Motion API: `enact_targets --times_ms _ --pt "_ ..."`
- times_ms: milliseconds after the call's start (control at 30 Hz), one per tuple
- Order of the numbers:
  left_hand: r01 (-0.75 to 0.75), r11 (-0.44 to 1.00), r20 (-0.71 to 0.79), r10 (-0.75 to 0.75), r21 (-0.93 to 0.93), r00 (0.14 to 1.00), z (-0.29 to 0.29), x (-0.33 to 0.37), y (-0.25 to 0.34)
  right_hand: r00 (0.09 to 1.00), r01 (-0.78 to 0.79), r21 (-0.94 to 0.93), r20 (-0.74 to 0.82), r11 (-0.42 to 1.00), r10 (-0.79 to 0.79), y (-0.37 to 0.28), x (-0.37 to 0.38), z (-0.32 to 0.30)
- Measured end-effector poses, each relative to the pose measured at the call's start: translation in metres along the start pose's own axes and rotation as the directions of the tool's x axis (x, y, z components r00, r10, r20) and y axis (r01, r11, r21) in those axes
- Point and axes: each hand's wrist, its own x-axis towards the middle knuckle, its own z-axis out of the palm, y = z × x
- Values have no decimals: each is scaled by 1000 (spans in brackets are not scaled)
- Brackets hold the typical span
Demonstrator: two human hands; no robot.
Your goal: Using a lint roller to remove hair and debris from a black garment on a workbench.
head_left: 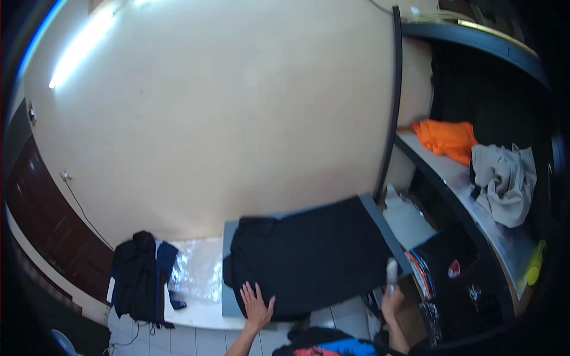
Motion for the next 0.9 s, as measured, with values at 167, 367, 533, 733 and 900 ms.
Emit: enact_targets --times_ms 167,367,533,733,900 --pt "156 982 -149 -139 107 979 5 -2 19 897 192 232 352 953 -267 -48 -39 19" --pt "292 943 7 -297 161 955 -20 -19 17 904 221 129 345 967 -253 -2 -55 15" --pt "276 955 40 -282 109 959 -20 -28 5 991 -88 -213 78 973 107 22 7 -31" --pt "322 937 64 -333 134 941 -21 -28 -3 965 263 -57 19 963 -262 -44 -14 -6" --pt "306 943 42 -314 131 949 -23 -28 -10 866 409 23 304 912 -396 -71 -70 34"
